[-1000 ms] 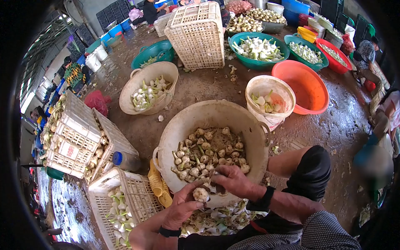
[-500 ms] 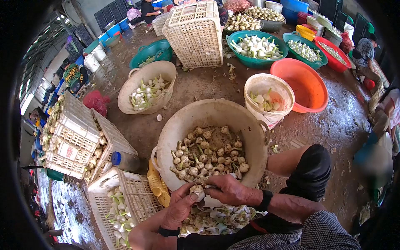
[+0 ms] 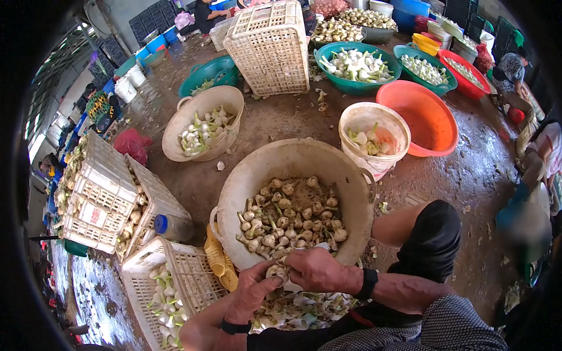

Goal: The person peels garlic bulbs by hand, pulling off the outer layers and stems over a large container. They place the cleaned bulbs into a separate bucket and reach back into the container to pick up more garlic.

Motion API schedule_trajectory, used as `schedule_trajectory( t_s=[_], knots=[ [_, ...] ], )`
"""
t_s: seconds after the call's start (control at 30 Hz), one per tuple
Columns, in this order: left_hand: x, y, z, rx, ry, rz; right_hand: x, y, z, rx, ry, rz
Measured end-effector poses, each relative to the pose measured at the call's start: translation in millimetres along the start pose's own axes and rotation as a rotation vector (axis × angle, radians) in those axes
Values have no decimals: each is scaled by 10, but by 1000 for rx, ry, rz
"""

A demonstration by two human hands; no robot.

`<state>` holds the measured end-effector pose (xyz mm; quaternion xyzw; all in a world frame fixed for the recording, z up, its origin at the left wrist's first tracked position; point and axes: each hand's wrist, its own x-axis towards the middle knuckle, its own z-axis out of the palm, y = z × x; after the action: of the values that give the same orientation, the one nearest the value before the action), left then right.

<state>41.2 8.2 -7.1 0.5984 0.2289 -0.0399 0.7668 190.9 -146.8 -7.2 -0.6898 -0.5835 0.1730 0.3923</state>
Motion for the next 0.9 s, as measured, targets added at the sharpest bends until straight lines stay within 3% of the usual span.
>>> schedule_trajectory(
  t_s=[0.17,0.33,0.67,0.73,0.9],
  knots=[
    [-14,-23,6,-118,9,20,22,31,0,170,40,70],
    [-39,-34,-23,-151,44,27,26,-32,-104,463,-85,271],
    [-46,-6,-72,20,2,89,21,-4,-18,383,17,106],
    [-60,43,-43,-7,-21,60,13,12,19,276,95,-47],
    [-37,-6,-19,-70,-101,113,-15,-9,35,252,68,123]
  ],
)
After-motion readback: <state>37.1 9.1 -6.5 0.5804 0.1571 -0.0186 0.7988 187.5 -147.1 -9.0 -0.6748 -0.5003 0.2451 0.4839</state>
